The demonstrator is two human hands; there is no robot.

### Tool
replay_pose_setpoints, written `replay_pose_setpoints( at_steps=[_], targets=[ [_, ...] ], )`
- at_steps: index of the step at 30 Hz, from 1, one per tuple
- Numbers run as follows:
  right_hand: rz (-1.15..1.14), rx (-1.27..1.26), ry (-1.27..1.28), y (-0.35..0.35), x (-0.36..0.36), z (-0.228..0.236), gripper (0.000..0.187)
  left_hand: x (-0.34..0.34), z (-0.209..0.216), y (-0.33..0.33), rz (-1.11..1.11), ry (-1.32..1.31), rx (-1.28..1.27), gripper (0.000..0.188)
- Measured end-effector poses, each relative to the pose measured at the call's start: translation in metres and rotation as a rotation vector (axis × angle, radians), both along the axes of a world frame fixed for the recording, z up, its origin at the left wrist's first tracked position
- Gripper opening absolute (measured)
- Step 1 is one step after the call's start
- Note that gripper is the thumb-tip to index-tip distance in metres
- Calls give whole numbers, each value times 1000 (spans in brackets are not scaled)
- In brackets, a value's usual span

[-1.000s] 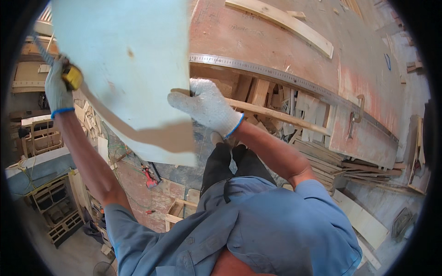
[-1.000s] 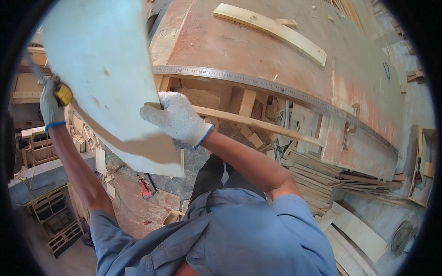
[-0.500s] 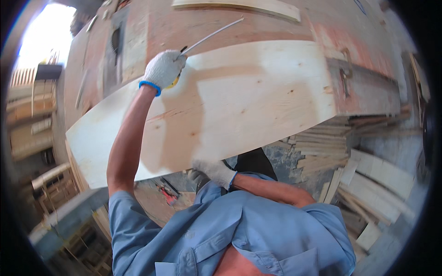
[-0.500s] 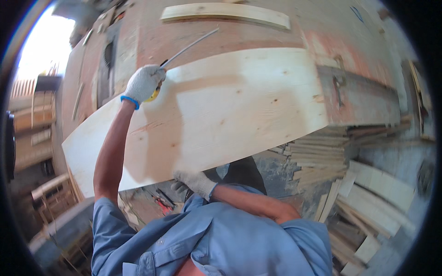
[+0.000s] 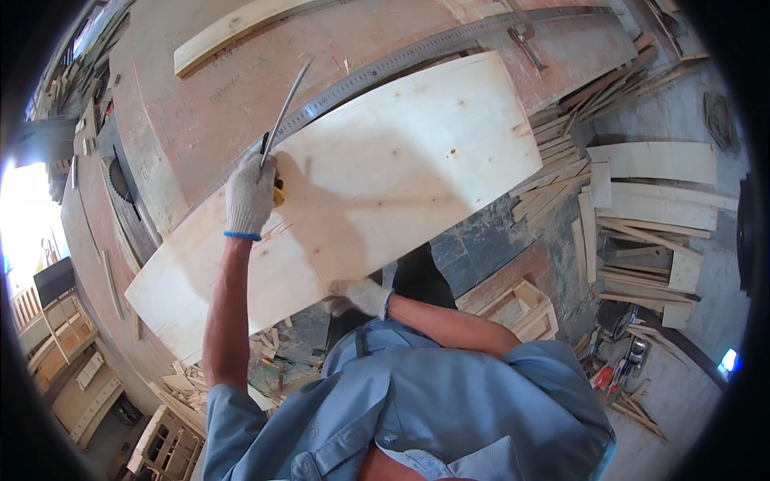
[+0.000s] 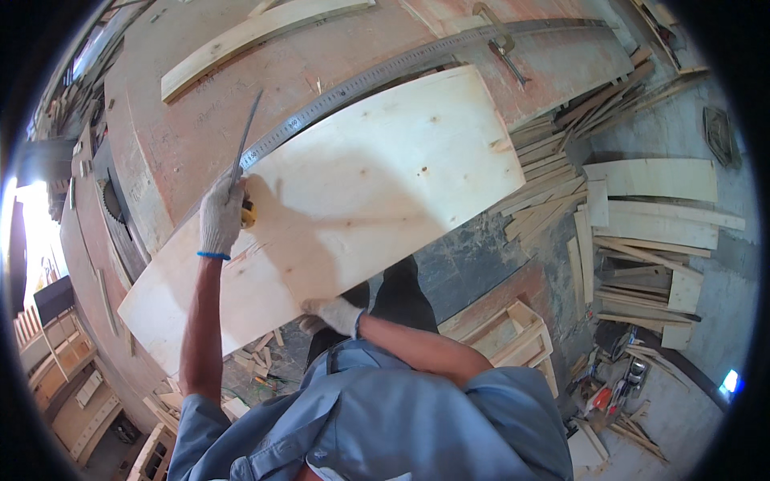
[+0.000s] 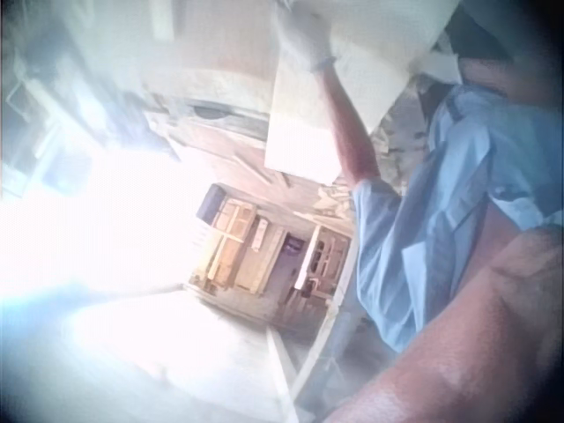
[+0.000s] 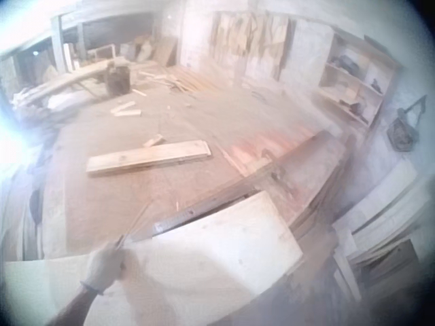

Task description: The person measures and marks a large plywood sheet using a tape measure, ruler, and pencil, then positions the sheet into a curved wooden frame. They use a nail gun to fasten the plywood to the frame, completing the assembly of a curved furniture component.

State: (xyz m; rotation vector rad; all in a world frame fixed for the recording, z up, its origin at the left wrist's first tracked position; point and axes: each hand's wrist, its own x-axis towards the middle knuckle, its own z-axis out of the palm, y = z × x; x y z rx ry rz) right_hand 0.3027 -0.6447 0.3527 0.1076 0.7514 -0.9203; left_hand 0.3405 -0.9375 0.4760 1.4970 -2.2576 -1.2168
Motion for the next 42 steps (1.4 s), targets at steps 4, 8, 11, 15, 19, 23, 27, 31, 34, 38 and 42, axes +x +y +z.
replay_pose_setpoints(
  at_steps=[4,8,11,15,19,23,27,31,34,38,42],
  targets=[
    [-31,0,94,1,6,-11,20,51,-9,46,156,250,170,22],
    [34,27,163,-8,-13,28,28,92,11,105,318,160,550,19],
    [153,86,246,-1,-28,33,35,142,-5,163,265,114,523,23],
    [164,73,253,26,-37,22,36,175,-1,233,489,93,829,30],
    [188,105,266,46,-54,26,36,192,5,268,677,112,932,34],
    [185,102,251,43,-60,30,31,210,-22,291,772,153,927,35],
    [151,-2,249,9,-53,28,29,193,-13,275,887,268,765,37],
    [144,-20,220,-5,-53,27,31,187,-33,263,1023,235,712,34],
    [194,-30,176,-3,-57,25,33,195,-29,268,811,206,611,36],
    [227,95,141,-1,-59,31,38,195,-30,272,756,263,722,29],
    [299,78,126,10,-73,55,37,162,-16,270,525,266,900,29]
  ],
)
